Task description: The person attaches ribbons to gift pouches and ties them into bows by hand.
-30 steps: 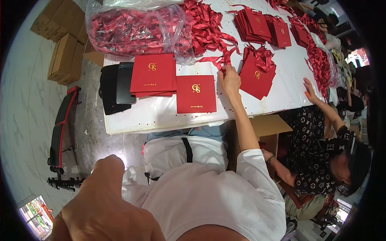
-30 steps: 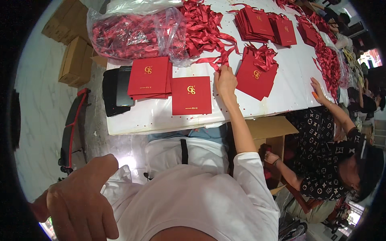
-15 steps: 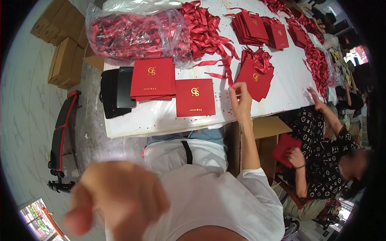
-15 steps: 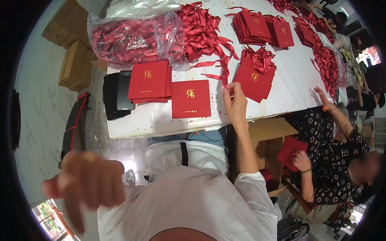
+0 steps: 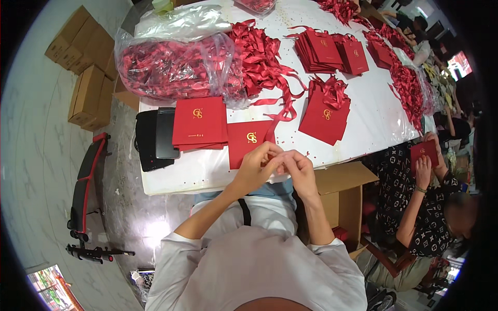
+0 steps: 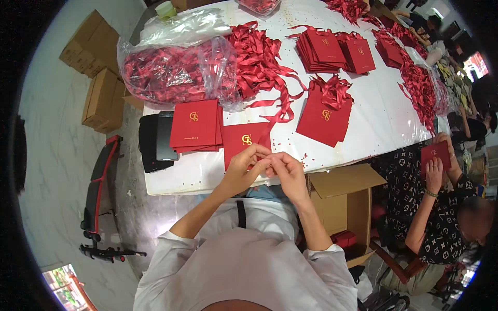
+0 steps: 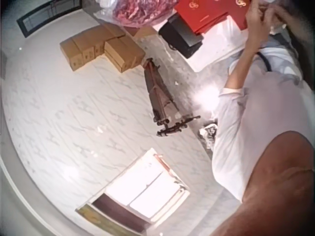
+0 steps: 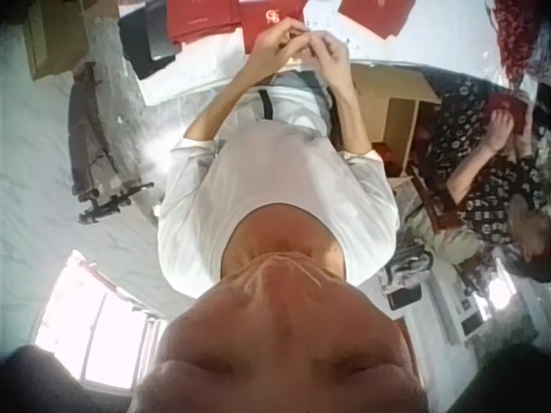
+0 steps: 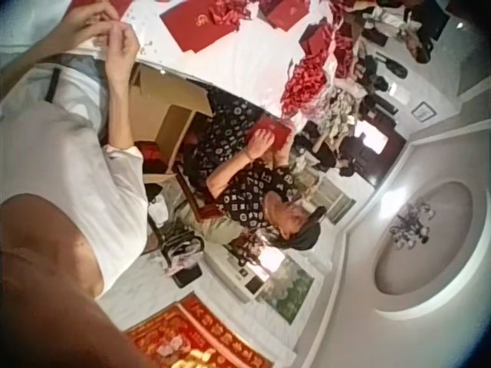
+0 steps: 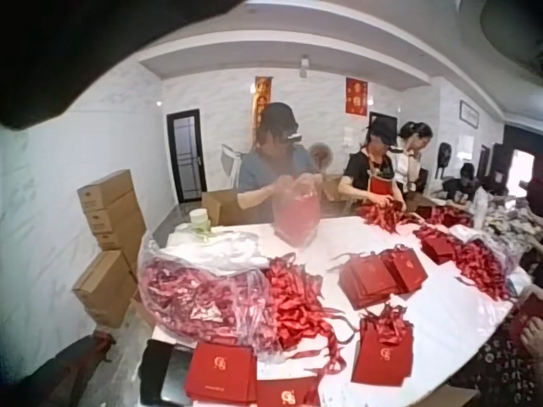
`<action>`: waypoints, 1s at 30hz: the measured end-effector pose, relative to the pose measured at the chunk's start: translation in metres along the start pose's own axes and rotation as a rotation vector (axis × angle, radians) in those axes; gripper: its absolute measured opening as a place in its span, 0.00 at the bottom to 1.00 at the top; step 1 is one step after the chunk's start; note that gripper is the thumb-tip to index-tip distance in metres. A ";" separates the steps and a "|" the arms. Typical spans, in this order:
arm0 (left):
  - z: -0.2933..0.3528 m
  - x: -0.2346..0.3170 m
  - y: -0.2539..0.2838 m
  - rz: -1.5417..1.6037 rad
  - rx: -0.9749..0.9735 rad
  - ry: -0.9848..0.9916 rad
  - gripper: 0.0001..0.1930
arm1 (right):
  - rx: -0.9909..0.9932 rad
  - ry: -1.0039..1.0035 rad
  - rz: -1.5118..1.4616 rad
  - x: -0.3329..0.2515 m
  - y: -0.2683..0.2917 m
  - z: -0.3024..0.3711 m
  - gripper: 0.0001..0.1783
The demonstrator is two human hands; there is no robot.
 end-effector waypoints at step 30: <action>0.022 -0.055 0.008 -0.895 0.146 -0.486 0.27 | 0.124 0.086 0.348 -0.003 0.019 -0.024 0.07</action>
Point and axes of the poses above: each hand's wrist, its own z-axis away from the middle knuckle, its own y-axis out of the back of the hand, x = y × z, the point moved 3 cm from there along -z, towards the middle knuckle, and after that the axes turned 15 degrees about x, right-handed, at the moved point
